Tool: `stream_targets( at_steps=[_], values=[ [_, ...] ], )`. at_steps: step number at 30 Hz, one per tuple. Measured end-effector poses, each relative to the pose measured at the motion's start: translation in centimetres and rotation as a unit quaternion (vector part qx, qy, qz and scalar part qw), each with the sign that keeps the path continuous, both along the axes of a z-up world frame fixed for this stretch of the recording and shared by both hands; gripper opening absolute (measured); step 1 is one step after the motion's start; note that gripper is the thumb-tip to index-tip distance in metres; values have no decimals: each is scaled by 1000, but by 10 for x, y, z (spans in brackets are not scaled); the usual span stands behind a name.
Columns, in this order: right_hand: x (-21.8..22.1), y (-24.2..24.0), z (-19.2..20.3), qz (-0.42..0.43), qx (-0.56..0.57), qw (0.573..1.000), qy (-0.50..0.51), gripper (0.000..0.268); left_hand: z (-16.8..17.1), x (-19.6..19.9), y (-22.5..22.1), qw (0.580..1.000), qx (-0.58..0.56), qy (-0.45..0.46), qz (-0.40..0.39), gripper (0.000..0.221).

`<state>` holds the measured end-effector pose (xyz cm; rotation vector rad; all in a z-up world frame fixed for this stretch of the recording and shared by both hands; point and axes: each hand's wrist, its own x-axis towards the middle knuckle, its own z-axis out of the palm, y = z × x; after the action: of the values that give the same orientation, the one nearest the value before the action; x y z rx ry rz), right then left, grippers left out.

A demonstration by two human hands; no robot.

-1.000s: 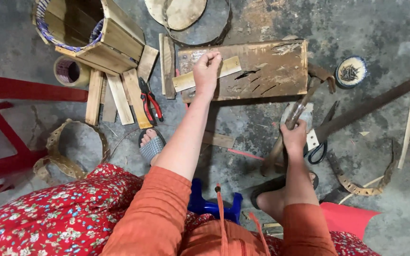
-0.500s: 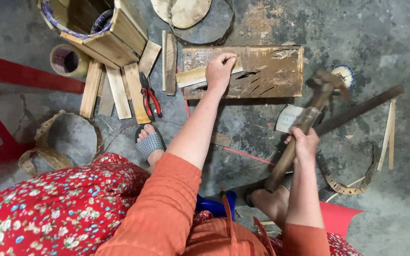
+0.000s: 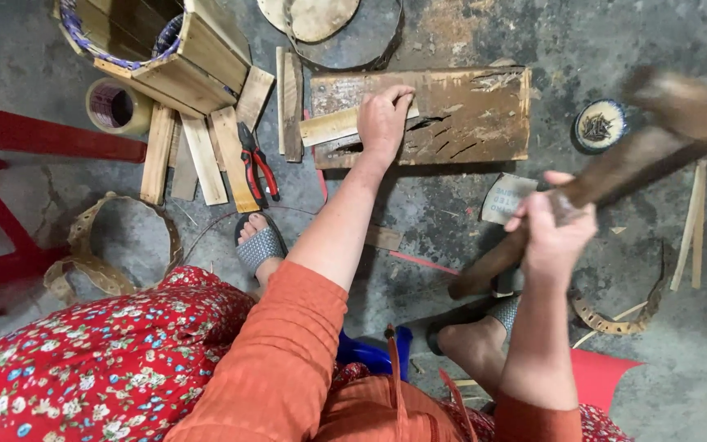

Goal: The person is hammering nails into a wooden component and using a hand saw to cut wood pieces in a workshop environment.

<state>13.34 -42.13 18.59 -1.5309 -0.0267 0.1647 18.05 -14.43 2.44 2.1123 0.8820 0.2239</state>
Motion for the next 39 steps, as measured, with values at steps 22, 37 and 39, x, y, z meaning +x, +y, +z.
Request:
stream_targets(
  at_steps=[22, 37, 39],
  values=[
    [-22, 40, -82, 121, -260, 929, 232, 14, -7, 1, -5, 998, 66, -8, 23, 13],
    [-12, 82, -42, 152, -450, 876, 86, 47, -13, -4, -9, 998, 53, -22, 3, 13],
    [-11, 84, -46, 158, -490, 855, 58, 54, -17, -4, -9, 997, 73, -35, -15, 17]
  ],
)
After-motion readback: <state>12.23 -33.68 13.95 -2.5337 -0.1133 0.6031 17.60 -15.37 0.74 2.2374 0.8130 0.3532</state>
